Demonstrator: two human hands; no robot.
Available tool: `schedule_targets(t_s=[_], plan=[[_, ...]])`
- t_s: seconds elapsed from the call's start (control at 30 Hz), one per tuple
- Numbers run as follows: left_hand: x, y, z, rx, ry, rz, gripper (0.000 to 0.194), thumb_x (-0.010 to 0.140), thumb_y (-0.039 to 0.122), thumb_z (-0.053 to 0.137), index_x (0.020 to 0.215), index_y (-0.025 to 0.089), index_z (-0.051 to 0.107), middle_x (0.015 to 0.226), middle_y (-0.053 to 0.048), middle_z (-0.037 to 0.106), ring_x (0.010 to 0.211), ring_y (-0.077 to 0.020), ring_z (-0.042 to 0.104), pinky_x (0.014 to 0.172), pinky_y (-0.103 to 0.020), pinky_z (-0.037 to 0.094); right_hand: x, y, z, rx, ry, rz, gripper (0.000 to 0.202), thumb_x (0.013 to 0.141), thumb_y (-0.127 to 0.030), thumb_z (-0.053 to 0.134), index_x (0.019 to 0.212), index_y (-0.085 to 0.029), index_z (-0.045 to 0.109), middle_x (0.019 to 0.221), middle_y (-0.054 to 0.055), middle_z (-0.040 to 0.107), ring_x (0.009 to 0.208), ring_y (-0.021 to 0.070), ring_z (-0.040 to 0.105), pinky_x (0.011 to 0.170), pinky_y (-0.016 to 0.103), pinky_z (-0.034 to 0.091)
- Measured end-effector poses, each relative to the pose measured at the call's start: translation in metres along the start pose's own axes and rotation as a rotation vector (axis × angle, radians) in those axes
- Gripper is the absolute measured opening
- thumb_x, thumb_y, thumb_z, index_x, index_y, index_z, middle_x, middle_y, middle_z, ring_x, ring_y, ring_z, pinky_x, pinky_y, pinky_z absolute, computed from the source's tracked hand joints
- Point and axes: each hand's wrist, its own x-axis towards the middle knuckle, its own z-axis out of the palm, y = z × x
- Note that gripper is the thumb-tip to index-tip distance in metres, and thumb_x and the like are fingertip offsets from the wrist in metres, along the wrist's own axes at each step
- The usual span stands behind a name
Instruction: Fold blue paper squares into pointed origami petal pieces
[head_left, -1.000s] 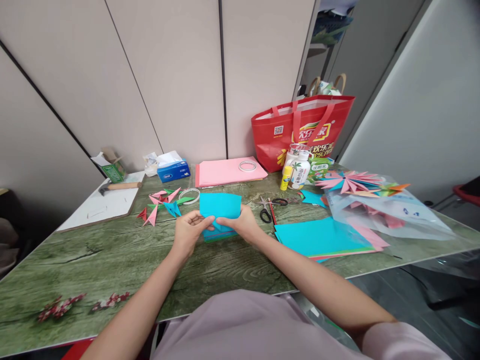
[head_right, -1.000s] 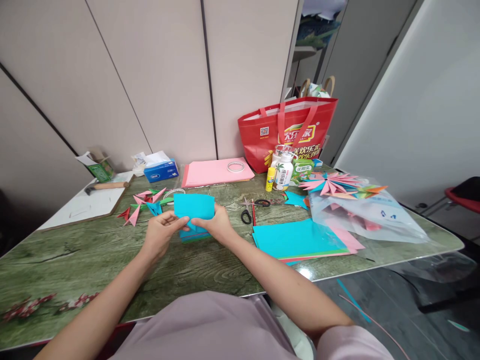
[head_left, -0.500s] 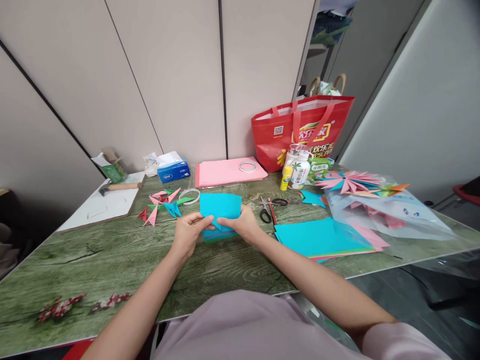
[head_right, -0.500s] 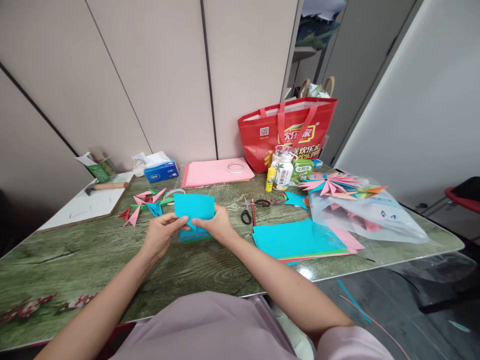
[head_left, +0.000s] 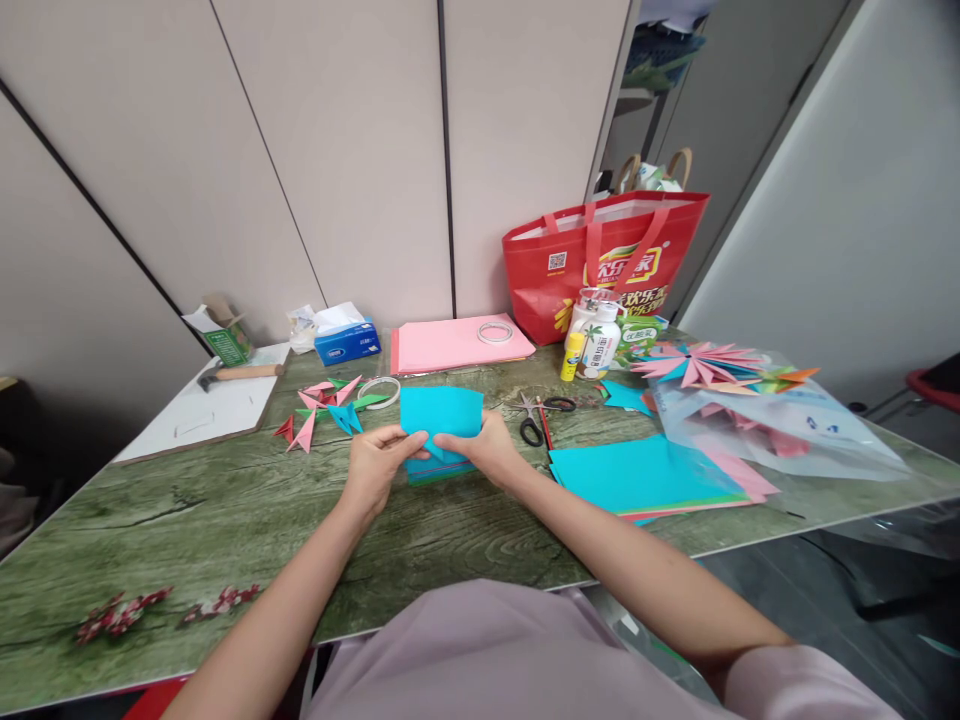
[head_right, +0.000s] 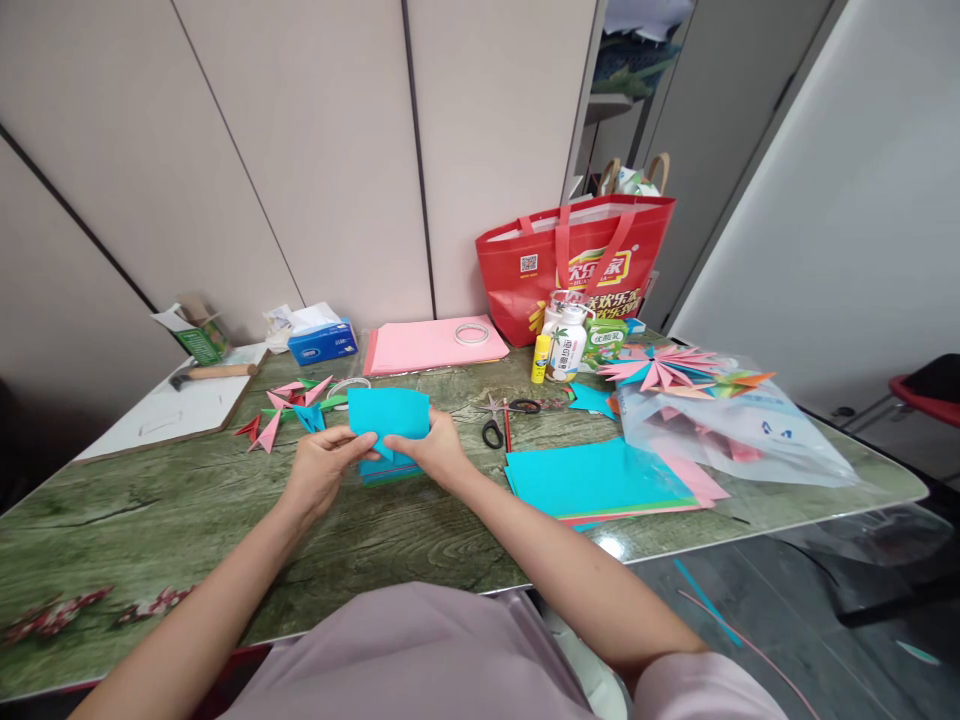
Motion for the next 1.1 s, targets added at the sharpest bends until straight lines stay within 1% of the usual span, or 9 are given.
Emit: schedule_targets(t_s=[0.2, 0.47, 0.57, 0.63, 0.7, 0.83, 0.97, 1.03, 1.1], plan=[[0.002, 0.001, -0.004, -0.011, -0.035, -0.018, 0.018, 0.056, 0.028, 0.072, 0.06, 0.012, 0.065, 0.053, 0.0, 0.064, 0.053, -0.0163, 0.063, 0.058, -0.025, 0.048, 0.001, 0.001, -0.001, -0.015, 0.019, 0.005, 0.039, 0.048, -0.029, 0.073, 0.08, -0.01, 0.061, 0.076, 0.005, 0.065, 0.062, 0.0153, 0.057, 0.057, 0.026, 0.047], [0.0, 0.001, -0.002, 0.038, 0.009, 0.086, 0.018, 0.057, 0.027, 0.071, 0.051, 0.014, 0.06, 0.044, 0.003, 0.06, 0.048, -0.0161, 0.062, 0.053, -0.024, 0.049, 0.002, -0.001, 0.0, -0.012, 0.012, 0.024, 0.039, 0.046, -0.026, 0.073, 0.079, -0.01, 0.06, 0.076, 0.005, 0.065, 0.062, 0.0149, 0.057, 0.058, 0.027, 0.047], [0.0, 0.006, -0.003, 0.04, -0.048, 0.034, 0.019, 0.057, 0.028, 0.071, 0.052, 0.014, 0.059, 0.046, 0.002, 0.061, 0.051, -0.0167, 0.063, 0.055, -0.025, 0.05, 0.004, -0.001, -0.003, -0.052, -0.007, 0.007, 0.04, 0.047, -0.028, 0.073, 0.08, -0.01, 0.061, 0.076, 0.005, 0.064, 0.063, 0.0155, 0.057, 0.058, 0.027, 0.047], [0.0, 0.01, -0.005, 0.06, -0.125, -0.013, 0.017, 0.056, 0.028, 0.072, 0.059, 0.014, 0.063, 0.056, 0.0, 0.066, 0.055, -0.0174, 0.064, 0.058, -0.027, 0.051, 0.005, -0.002, -0.006, -0.107, -0.053, -0.031, 0.042, 0.048, -0.027, 0.072, 0.085, -0.01, 0.06, 0.078, 0.004, 0.064, 0.065, 0.0159, 0.057, 0.059, 0.027, 0.047], [0.001, 0.011, -0.007, 0.098, -0.193, -0.063, 0.023, 0.053, 0.029, 0.073, 0.067, 0.013, 0.066, 0.064, -0.003, 0.069, 0.058, -0.0191, 0.065, 0.06, -0.03, 0.052, 0.007, -0.002, -0.009, -0.18, -0.112, -0.083, 0.046, 0.048, -0.027, 0.072, 0.09, -0.01, 0.06, 0.08, 0.004, 0.063, 0.069, 0.0166, 0.057, 0.061, 0.027, 0.046], [0.0, 0.01, -0.007, 0.128, -0.244, -0.162, 0.028, 0.048, 0.032, 0.075, 0.063, 0.011, 0.065, 0.059, -0.005, 0.068, 0.057, -0.0227, 0.065, 0.059, -0.034, 0.054, 0.008, -0.002, -0.012, -0.323, -0.166, -0.168, 0.048, 0.049, -0.026, 0.071, 0.092, -0.009, 0.059, 0.085, 0.005, 0.062, 0.076, 0.0189, 0.056, 0.067, 0.03, 0.045], [-0.002, 0.008, -0.002, 0.086, -0.172, -0.154, 0.025, 0.044, 0.029, 0.076, 0.055, 0.013, 0.06, 0.051, -0.002, 0.065, 0.055, -0.0239, 0.065, 0.051, -0.031, 0.053, 0.006, -0.003, -0.01, -0.365, -0.148, -0.194, 0.042, 0.053, -0.026, 0.07, 0.09, -0.012, 0.059, 0.083, 0.004, 0.062, 0.076, 0.0188, 0.055, 0.068, 0.03, 0.045], [-0.002, 0.007, 0.0, 0.088, -0.088, -0.138, 0.03, 0.042, 0.028, 0.077, 0.044, 0.015, 0.05, 0.04, 0.002, 0.057, 0.052, -0.0246, 0.065, 0.043, -0.026, 0.049, 0.004, -0.004, -0.008, -0.391, -0.094, -0.232, 0.043, 0.054, -0.025, 0.069, 0.094, -0.014, 0.057, 0.086, 0.004, 0.062, 0.08, 0.0196, 0.056, 0.071, 0.03, 0.044], [-0.002, 0.006, 0.001, 0.097, -0.006, -0.13, 0.044, 0.042, 0.028, 0.077, 0.037, 0.019, 0.034, 0.031, 0.005, 0.045, 0.052, -0.0258, 0.065, 0.037, -0.022, 0.044, 0.002, -0.006, -0.007, -0.41, -0.022, -0.276, 0.049, 0.055, -0.026, 0.069, 0.1, -0.016, 0.054, 0.092, 0.004, 0.061, 0.086, 0.0209, 0.055, 0.075, 0.032, 0.042]])
